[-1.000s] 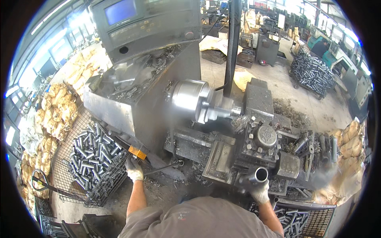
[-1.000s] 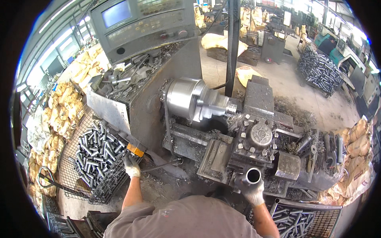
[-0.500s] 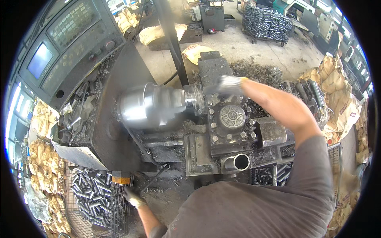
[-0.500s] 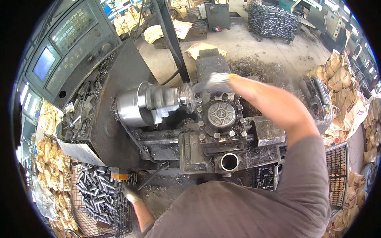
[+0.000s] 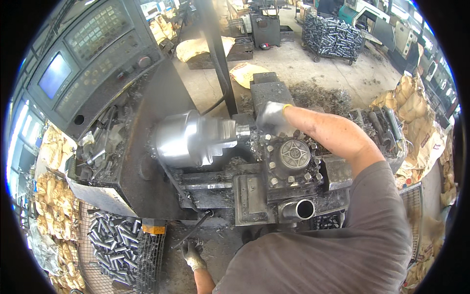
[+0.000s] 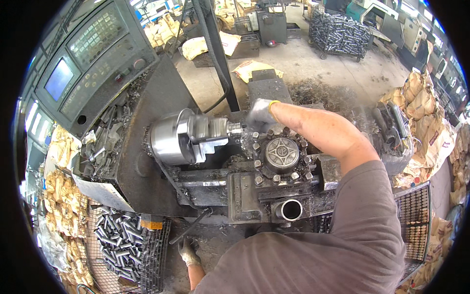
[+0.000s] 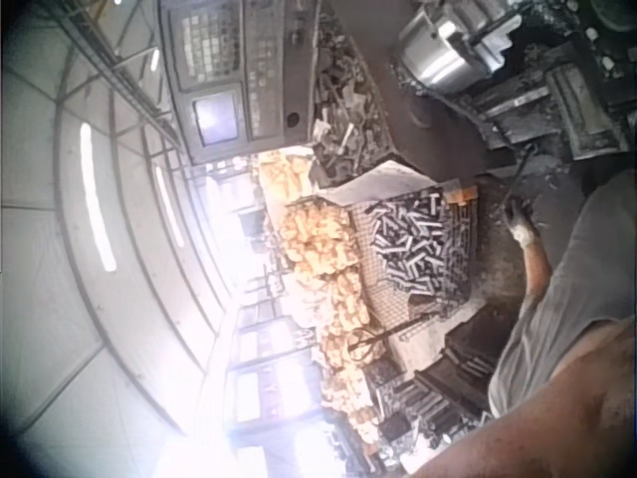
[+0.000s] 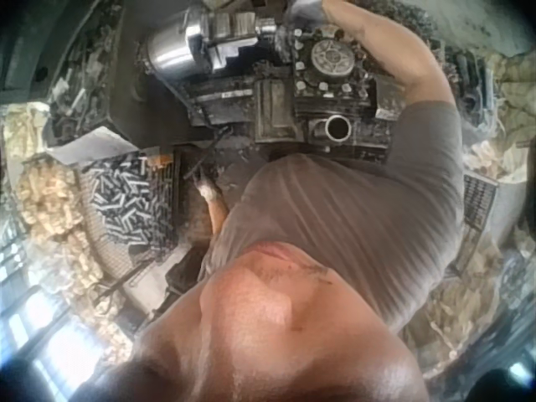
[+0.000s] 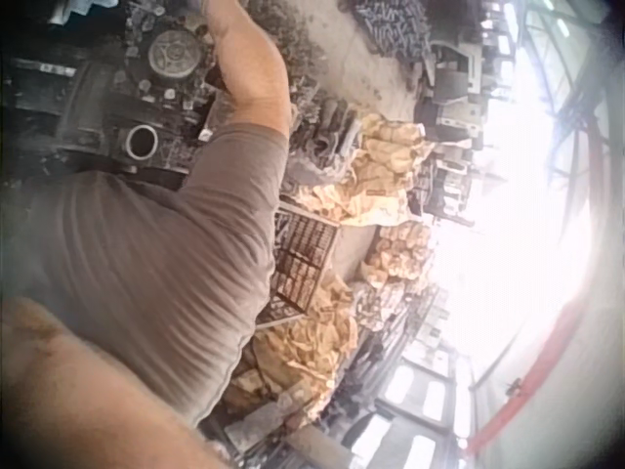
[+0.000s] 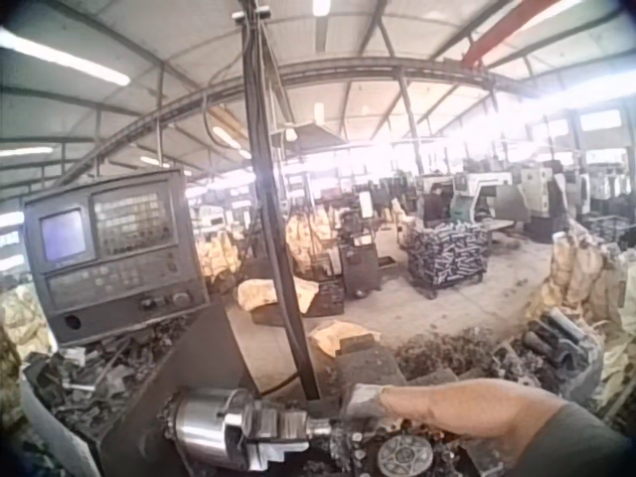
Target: The person repeatedly picks metal tubes from a wire basket, inserts them into a lathe chuck, operates the machine, removes the processed tubes, and places them into a second basket. The cycle continues throughout the clip.
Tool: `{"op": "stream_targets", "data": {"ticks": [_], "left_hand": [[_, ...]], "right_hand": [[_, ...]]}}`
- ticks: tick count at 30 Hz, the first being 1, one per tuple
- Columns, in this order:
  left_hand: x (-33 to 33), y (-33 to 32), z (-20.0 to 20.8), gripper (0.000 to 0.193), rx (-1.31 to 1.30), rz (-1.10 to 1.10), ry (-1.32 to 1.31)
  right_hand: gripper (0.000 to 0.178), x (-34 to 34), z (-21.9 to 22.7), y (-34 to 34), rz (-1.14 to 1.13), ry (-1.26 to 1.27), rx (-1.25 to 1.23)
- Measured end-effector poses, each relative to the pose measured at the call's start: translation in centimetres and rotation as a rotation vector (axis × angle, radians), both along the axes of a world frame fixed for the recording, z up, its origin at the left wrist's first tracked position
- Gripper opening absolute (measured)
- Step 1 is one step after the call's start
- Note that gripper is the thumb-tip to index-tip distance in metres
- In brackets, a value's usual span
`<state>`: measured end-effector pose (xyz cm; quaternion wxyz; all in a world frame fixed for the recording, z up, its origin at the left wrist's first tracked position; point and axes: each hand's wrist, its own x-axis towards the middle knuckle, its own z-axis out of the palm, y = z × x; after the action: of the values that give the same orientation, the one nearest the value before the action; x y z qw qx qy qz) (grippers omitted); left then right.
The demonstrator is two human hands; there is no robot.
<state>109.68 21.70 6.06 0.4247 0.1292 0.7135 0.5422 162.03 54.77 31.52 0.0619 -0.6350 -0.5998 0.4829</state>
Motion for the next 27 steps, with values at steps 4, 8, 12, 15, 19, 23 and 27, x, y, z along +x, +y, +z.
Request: {"op": "stream_targets", "data": {"ticks": [4, 8, 12, 15, 19, 23, 27], "left_hand": [[0.1, 1.3, -0.7, 0.02, -0.05, -0.025, -0.026], [1.7, 2.3, 0.0, 0.02, -0.019, -0.077, -0.017], [3.9, 4.7, 0.2, 0.017, 0.087, -0.208, 0.012], [2.3, 4.3, -3.0, 0.013, 0.157, -0.259, 0.113], [5.4, 5.6, 3.7, 0.01, 0.201, -0.309, 0.224], [5.3, 8.5, 7.2, 0.015, 0.359, -0.421, 0.496], [8.3, 13.8, 15.9, 0.018, 0.438, -0.545, 0.69]], "right_hand": [[0.026, 0.4, -2.0, 1.3, 0.226, -0.615, 0.132], [0.04, -5.1, 2.5, -1.5, 0.1, 0.034, -0.07], [0.036, -2.3, -0.3, -0.6, -0.092, 0.241, 0.002], [0.03, 3.1, -0.6, -0.9, 0.12, 0.256, 0.205], [0.03, 8.7, -0.5, -0.9, -0.237, 0.559, -0.127], [0.03, 9.5, -3.9, 0.7, 0.073, -0.046, 0.12], [0.019, 13.8, -8.1, 5.8, 0.167, -1.104, 0.504]]}}
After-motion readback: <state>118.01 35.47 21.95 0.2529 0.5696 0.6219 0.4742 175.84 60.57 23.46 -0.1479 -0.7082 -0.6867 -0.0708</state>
